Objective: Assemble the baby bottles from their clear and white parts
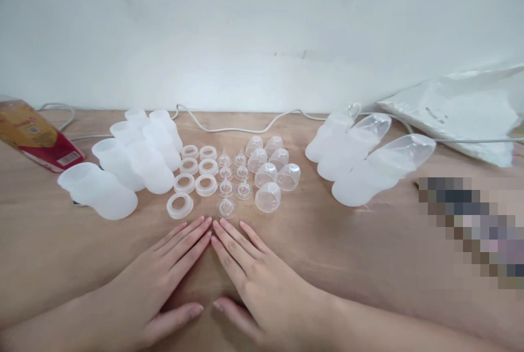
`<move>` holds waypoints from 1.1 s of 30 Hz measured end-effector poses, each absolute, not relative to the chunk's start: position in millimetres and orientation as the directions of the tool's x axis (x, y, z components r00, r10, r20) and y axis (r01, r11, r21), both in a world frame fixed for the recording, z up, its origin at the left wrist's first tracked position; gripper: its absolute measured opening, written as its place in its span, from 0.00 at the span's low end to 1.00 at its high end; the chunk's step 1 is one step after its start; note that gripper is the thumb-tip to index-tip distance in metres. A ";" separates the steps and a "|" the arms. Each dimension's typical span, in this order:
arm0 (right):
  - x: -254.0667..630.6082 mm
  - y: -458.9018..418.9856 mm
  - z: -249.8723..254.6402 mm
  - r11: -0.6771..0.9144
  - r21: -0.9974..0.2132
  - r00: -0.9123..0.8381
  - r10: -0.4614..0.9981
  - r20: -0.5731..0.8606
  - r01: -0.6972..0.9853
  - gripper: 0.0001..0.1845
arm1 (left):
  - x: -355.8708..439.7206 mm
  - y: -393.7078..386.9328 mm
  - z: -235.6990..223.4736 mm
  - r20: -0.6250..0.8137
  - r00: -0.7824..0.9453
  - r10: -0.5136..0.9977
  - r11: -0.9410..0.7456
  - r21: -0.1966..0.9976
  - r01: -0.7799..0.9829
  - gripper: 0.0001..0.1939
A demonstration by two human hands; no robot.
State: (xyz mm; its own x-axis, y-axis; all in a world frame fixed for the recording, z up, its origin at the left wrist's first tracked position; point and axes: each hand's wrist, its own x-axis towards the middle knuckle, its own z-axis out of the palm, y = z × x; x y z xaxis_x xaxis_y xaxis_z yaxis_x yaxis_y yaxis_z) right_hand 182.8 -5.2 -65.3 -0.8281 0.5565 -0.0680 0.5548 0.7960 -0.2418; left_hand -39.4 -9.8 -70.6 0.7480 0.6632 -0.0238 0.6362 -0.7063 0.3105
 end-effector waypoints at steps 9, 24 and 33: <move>180.8 -4.4 -63.6 0.799 -0.230 -0.826 0.561 -0.044 0.555 0.34 | -39.6 -11.3 -70.3 -0.009 0.758 0.653 -0.726 0.277 0.629 0.37; 167.8 34.0 -74.6 0.500 -0.430 -0.426 0.866 0.262 0.752 0.16 | -49.6 16.1 -71.6 0.419 0.419 0.805 -0.453 -0.021 0.891 0.15; 166.7 36.6 -72.8 0.513 -0.421 -0.456 0.858 0.235 0.748 0.08 | -42.8 13.4 -68.8 0.339 0.449 0.827 -0.559 0.404 0.725 0.06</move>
State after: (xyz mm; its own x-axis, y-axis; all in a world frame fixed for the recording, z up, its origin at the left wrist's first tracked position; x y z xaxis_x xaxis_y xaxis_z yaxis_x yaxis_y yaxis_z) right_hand 166.7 36.6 -72.8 -0.4562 0.8583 0.2350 0.7480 0.5129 -0.4213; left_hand -42.8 13.4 -68.8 0.4488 0.8269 0.3388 0.7246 -0.5586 0.4036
